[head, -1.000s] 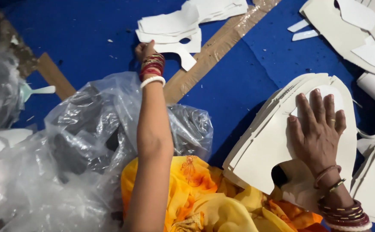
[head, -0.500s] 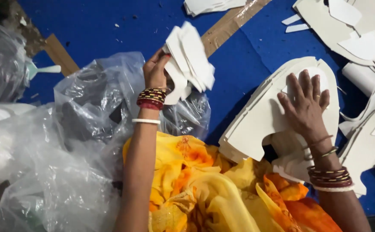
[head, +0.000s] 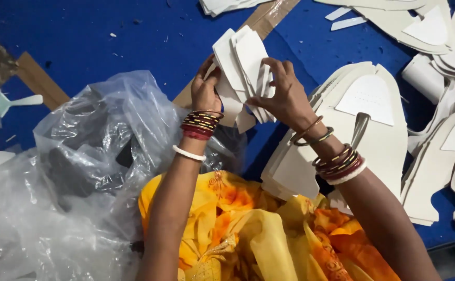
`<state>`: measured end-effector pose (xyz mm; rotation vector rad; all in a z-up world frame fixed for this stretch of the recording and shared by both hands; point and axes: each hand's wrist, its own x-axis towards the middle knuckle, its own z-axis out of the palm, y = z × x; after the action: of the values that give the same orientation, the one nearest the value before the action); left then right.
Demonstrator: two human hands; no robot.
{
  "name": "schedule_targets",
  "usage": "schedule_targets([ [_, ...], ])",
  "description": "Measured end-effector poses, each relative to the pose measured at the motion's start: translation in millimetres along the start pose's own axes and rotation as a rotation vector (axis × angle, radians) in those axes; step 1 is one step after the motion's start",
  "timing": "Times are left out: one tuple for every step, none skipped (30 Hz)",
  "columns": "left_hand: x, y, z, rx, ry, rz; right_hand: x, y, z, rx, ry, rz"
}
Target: The person sits on the floor and assembles white shoe parts by hand. They pick up individual pieces, align them with a larger shoe-shaped base, and press them into place. The person handles multiple white components and stacks them on the base repeatedly.
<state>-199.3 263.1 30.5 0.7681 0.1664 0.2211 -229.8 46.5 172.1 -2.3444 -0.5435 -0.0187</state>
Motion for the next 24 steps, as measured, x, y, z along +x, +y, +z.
schedule_targets([
  [0, -7, -5, -0.007, 0.030, -0.005, 1, 4, 2, 0.043, -0.026, 0.009],
  [0, -14, -9, -0.014, 0.061, -0.010, 2, 9, 4, 0.086, -0.052, 0.018],
  [5, -18, -12, -0.013, 0.068, -0.015, 3, 12, 8, 0.089, -0.059, 0.022],
  [9, -22, -15, -0.016, 0.092, -0.019, 4, 15, 11, 0.073, -0.021, 0.014],
  [14, -27, -15, -0.020, 0.113, -0.025, 5, 18, 12, 0.056, 0.022, 0.009],
  [11, -29, -13, -0.019, 0.115, -0.033, 6, 27, 23, 0.056, 0.020, 0.016],
  [11, -29, -9, 0.037, 0.089, -0.085, 9, 36, 31, -0.002, 0.035, 0.015],
  [11, -30, -4, 0.094, 0.064, -0.136, 11, 45, 40, -0.059, 0.049, 0.015],
  [2, -34, -4, 0.091, 0.063, -0.145, 13, 50, 42, -0.063, 0.048, 0.023],
  [-7, -37, -4, 0.356, 0.020, -0.101, 14, 56, 45, -0.073, -0.025, 0.090],
  [-12, -38, -4, 0.624, -0.029, -0.048, 19, 60, 48, -0.080, -0.092, 0.154],
  [-6, -46, -19, 0.624, -0.035, -0.050, 23, 57, 41, -0.081, -0.087, 0.158],
  [-3, -56, -34, 0.859, -0.031, 0.054, 25, 55, 35, -0.070, -0.045, 0.130],
  [-1, -66, -49, 1.092, -0.027, 0.162, 26, 53, 28, -0.059, -0.003, 0.101],
  [-3, -55, -41, 1.091, -0.038, 0.158, 23, 47, 6, -0.062, 0.002, 0.111],
  [-5, -43, -32, 1.266, -0.027, 0.262, 19, 41, -15, 0.093, -0.019, 0.135],
  [-8, -35, -22, 1.435, -0.018, 0.368, 13, 36, -39, 0.244, -0.039, 0.160],
  [-15, -18, -3, 1.428, -0.033, 0.362, -4, 52, -60, 0.237, -0.032, 0.172],
  [-24, -2, 16, 1.534, -0.060, 0.401, -23, 68, -81, 0.446, 0.014, 0.125],
  [-32, 14, 35, 1.640, -0.089, 0.443, -43, 82, -103, 0.655, 0.062, 0.075],
  [-41, 18, 51, 1.633, -0.110, 0.436, -60, 54, -127, 0.649, 0.075, 0.090],
  [-50, 21, 67, 1.551, -0.246, 0.378, -77, 25, -152, 0.693, 0.150, 0.144],
  [-59, 24, 82, 1.465, -0.388, 0.319, -95, -4, -175, 0.738, 0.234, 0.200],
  [-77, 22, 100, 1.458, -0.417, 0.311, -121, 4, -179, 0.732, 0.255, 0.218],
])
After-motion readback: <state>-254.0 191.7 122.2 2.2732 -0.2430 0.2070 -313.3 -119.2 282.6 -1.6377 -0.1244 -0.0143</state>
